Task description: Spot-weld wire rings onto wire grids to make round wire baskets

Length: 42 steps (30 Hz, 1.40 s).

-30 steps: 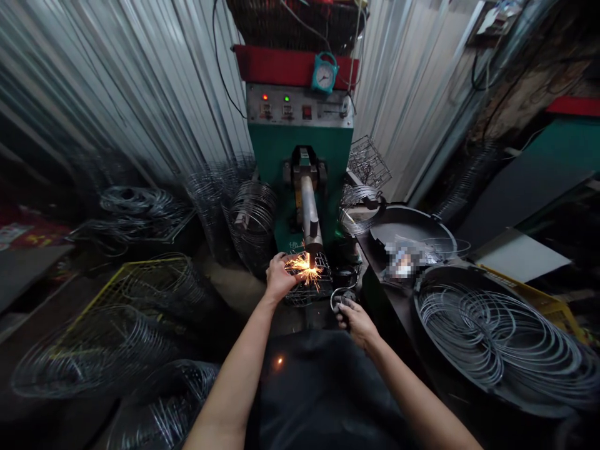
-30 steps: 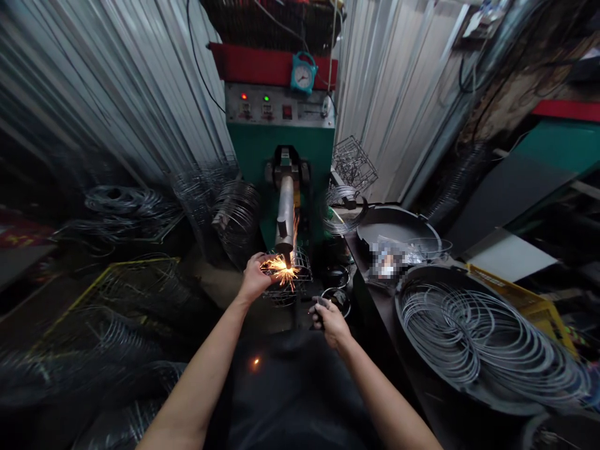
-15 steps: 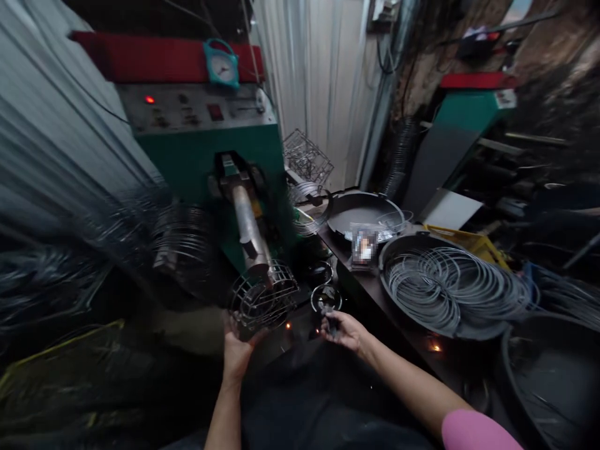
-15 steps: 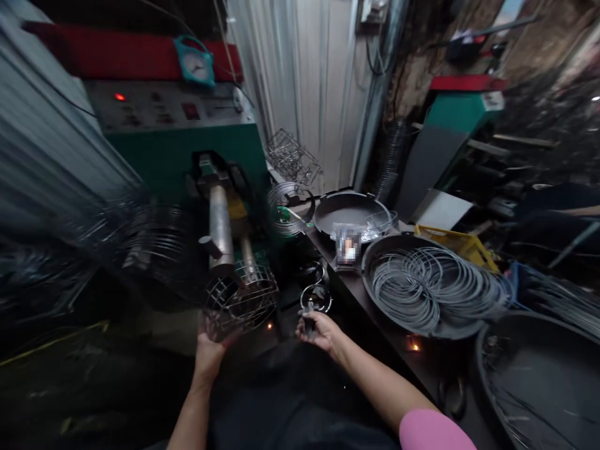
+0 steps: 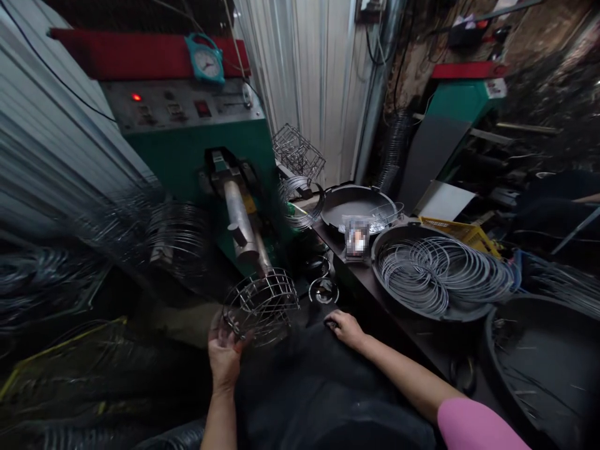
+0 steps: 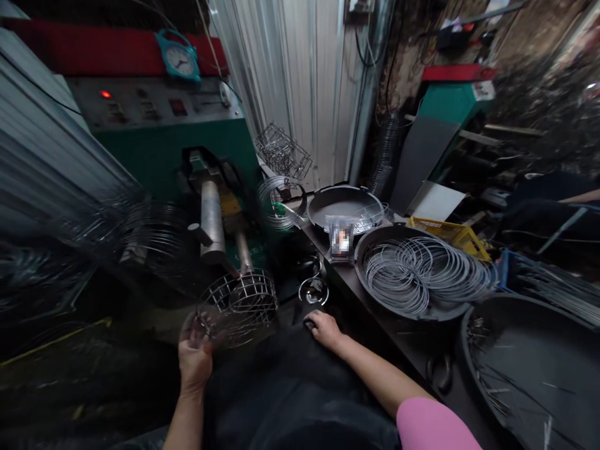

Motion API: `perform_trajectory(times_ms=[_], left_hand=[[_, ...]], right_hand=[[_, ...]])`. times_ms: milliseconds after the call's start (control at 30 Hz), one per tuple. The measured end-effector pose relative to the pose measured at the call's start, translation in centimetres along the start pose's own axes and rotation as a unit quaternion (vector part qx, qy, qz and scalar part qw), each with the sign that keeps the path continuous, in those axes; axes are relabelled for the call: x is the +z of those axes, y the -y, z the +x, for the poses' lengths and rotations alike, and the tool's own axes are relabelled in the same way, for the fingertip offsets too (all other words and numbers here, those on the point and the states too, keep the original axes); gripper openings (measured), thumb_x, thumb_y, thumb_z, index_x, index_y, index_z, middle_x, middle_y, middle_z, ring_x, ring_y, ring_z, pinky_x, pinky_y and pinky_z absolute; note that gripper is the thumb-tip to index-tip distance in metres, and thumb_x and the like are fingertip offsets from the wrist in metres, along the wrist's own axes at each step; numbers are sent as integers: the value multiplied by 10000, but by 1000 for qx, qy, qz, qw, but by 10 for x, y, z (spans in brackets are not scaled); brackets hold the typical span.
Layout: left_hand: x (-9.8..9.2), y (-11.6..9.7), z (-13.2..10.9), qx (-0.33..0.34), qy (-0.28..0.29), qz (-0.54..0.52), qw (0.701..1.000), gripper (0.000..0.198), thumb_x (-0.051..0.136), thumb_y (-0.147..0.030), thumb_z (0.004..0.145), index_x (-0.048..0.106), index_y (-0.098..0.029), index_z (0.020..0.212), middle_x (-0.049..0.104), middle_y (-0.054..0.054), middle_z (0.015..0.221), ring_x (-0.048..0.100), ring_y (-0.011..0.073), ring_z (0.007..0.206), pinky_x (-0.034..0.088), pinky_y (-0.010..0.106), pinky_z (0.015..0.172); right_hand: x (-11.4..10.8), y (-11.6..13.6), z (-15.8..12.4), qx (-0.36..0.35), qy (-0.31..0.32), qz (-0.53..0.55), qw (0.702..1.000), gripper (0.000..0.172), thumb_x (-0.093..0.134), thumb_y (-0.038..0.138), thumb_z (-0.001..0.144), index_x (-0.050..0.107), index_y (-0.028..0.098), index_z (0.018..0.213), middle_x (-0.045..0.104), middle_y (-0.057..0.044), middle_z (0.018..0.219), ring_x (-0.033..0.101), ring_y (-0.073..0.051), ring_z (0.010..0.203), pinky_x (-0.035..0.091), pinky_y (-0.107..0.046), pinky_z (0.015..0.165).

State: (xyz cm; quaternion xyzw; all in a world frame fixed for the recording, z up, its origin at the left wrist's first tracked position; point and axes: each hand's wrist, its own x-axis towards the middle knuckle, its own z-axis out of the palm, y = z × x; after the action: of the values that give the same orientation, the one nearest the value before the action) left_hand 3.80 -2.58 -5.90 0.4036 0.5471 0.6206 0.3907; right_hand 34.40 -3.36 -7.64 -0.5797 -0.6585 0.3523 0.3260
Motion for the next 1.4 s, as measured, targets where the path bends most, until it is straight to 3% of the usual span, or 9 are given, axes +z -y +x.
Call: perform_trajectory(times_ms=[100, 200, 333, 433, 600, 767, 933, 1033, 1400], left_hand=[[-2, -17, -17, 15, 2, 61, 998, 822, 779, -342, 535, 391, -298, 1259, 471, 77, 1288, 459, 257, 1212, 414, 417, 987], [11, -44, -24, 66, 17, 198, 978, 792, 785, -354, 510, 446, -238, 1215, 513, 92, 1217, 512, 283, 1134, 419, 453, 970], [36, -76, -27, 192, 73, 404, 891, 666, 777, -239, 458, 557, -223, 1086, 516, 101, 1217, 460, 328, 1164, 321, 496, 1023], [49, -86, -31, 228, 111, 468, 846, 632, 755, -227, 474, 572, -226, 1079, 513, 114, 1229, 448, 339, 1166, 310, 502, 1005], [50, -83, -37, 226, 117, 468, 846, 632, 734, -220, 495, 562, -236, 1102, 510, 109, 1233, 453, 324, 1164, 338, 472, 979], [45, -79, -34, 206, 110, 443, 865, 626, 741, -217, 484, 575, -242, 1088, 504, 94, 1239, 450, 318, 1172, 337, 464, 997], [44, -79, -29, 169, 124, 398, 893, 652, 762, -234, 478, 582, -228, 1104, 491, 83, 1254, 452, 300, 1180, 357, 440, 1007], [44, -80, -26, 151, 124, 368, 909, 659, 772, -240, 477, 585, -223, 1109, 483, 80, 1257, 457, 289, 1182, 354, 436, 1017], [38, -70, -12, 135, 143, 326, 925, 669, 787, -241, 481, 575, -218, 1115, 456, 90, 1280, 439, 279, 1205, 336, 441, 1028]], right_hand=[[-13, 23, 0, -32, 55, -79, 995, 196, 580, 119, 728, 697, 228, 841, 696, -58, 896, 639, -201, 846, 463, -297, 757], [-27, 74, 11, -97, 115, -111, 982, 211, 599, 171, 745, 678, 246, 926, 700, -30, 911, 642, -189, 868, 452, -271, 755], [-31, 137, 30, -105, 181, -243, 947, 283, 629, 199, 700, 640, 220, 982, 696, -47, 878, 643, -216, 809, 430, -259, 648], [-21, 158, 36, -101, 179, -270, 941, 267, 602, 186, 701, 630, 199, 967, 693, -60, 873, 641, -219, 798, 413, -252, 613], [-1, 152, 27, -84, 101, -206, 970, 267, 574, 161, 729, 627, 237, 979, 695, -10, 857, 638, -172, 806, 427, -232, 660], [-3, 137, 24, -159, 172, -78, 969, 237, 543, 95, 763, 668, 209, 930, 700, -12, 875, 639, -142, 836, 455, -223, 747], [-17, 135, 32, -245, 221, -69, 941, 248, 590, 152, 767, 668, 189, 1000, 675, -64, 953, 624, -174, 897, 459, -271, 811], [-18, 136, 36, -252, 223, -75, 939, 323, 660, 141, 701, 669, 219, 1015, 666, -54, 972, 619, -183, 911, 455, -277, 816], [-5, 134, 49, -235, 210, -94, 944, 270, 640, 77, 689, 701, 242, 895, 689, -31, 882, 634, -178, 840, 450, -259, 759]])
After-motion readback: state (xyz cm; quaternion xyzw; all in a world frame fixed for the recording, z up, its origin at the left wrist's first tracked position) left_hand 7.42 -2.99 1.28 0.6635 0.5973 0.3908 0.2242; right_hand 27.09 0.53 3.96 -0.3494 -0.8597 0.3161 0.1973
